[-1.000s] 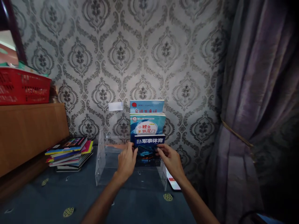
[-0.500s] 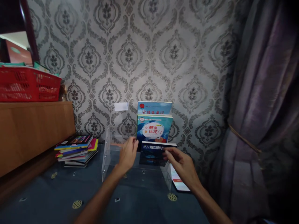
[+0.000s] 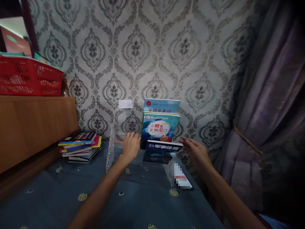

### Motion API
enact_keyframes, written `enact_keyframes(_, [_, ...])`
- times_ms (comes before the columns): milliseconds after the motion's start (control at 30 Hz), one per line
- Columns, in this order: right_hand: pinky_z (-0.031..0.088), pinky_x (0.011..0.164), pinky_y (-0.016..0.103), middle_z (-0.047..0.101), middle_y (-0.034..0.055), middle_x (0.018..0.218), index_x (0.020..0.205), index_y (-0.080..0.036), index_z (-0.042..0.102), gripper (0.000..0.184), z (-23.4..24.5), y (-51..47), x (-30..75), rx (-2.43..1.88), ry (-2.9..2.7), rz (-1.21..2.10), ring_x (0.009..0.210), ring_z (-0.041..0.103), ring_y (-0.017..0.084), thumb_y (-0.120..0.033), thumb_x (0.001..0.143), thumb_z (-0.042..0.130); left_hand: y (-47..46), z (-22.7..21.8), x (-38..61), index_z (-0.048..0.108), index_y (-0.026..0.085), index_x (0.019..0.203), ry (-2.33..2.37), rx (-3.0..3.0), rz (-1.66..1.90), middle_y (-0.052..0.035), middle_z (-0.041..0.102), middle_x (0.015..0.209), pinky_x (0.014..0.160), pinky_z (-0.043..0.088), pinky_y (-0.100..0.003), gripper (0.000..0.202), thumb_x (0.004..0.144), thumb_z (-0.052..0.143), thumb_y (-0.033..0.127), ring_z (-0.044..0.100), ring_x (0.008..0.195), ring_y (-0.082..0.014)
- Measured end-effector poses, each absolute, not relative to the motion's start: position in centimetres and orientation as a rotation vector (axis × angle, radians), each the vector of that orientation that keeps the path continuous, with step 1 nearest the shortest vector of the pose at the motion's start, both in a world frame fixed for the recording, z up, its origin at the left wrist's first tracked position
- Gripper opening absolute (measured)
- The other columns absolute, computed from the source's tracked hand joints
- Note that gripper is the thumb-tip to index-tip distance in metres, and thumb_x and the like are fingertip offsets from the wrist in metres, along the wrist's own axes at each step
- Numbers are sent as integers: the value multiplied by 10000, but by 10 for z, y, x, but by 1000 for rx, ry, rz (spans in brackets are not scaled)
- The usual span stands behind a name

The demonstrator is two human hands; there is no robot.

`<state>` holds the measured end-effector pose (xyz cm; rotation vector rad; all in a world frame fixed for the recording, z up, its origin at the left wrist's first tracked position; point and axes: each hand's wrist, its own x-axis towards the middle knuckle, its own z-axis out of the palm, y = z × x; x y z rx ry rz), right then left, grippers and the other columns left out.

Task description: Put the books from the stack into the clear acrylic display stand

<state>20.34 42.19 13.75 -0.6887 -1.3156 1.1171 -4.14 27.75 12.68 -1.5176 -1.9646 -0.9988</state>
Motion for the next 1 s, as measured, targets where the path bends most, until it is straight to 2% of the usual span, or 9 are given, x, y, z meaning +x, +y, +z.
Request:
enact_keyframes(67, [585, 652, 333, 773, 92, 800, 816, -209, 754, 295, 134, 431, 198, -668, -1432, 1166, 764, 726, 241, -407, 598, 751, 282, 129, -38, 660, 164, 1104, -1977, -1509, -941, -140, 665, 1055, 961, 434, -434, 248, 1002, 455, 259, 564, 1077, -302])
enact_keyframes(167, [594, 745, 380, 793, 94, 852, 811, -214, 772, 294, 132, 435, 192, -642, -1530, 1216, 806, 743, 264, -402, 586, 754, 288, 130, -34, 665, 150, 1068, -1995, -1505, -871, -158, 665, 1057, 940, 433, -432, 263, 1011, 432, 256, 568, 1069, -312])
enact_keyframes(333, [596, 750, 399, 799, 99, 827, 773, -198, 788, 293, 131, 432, 188, -651, -1582, 1256, 786, 753, 287, -393, 557, 751, 291, 130, -30, 670, 152, 1037, -2033, -1504, -769, -160, 683, 1042, 918, 430, -425, 280, 1019, 406, 242, 582, 1066, -312])
enact_keyframes(500, [580, 858, 423, 801, 92, 821, 800, -199, 805, 309, 131, 425, 188, -628, -1665, 1226, 940, 743, 329, -382, 554, 765, 292, 130, -28, 661, 102, 1077, -2060, -1513, -702, -189, 700, 1059, 913, 437, -450, 321, 1030, 367, 223, 599, 1065, -331])
enact_keyframes(733, [523, 976, 461, 806, 93, 880, 872, -187, 816, 395, 130, 429, 188, -676, -1731, 1089, 1032, 718, 345, -451, 593, 725, 292, 132, -26, 649, 107, 1071, -2095, -1500, -641, -166, 718, 1074, 934, 434, -424, 325, 1028, 332, 168, 613, 1062, -303])
enact_keyframes(1000, [539, 964, 446, 807, 72, 865, 897, -201, 822, 376, 134, 423, 190, -645, -1816, 1041, 1034, 720, 340, -436, 635, 692, 293, 133, -24, 645, 109, 1074, -2113, -1494, -600, -162, 710, 1099, 936, 441, -401, 309, 1005, 344, 127, 603, 1076, -285])
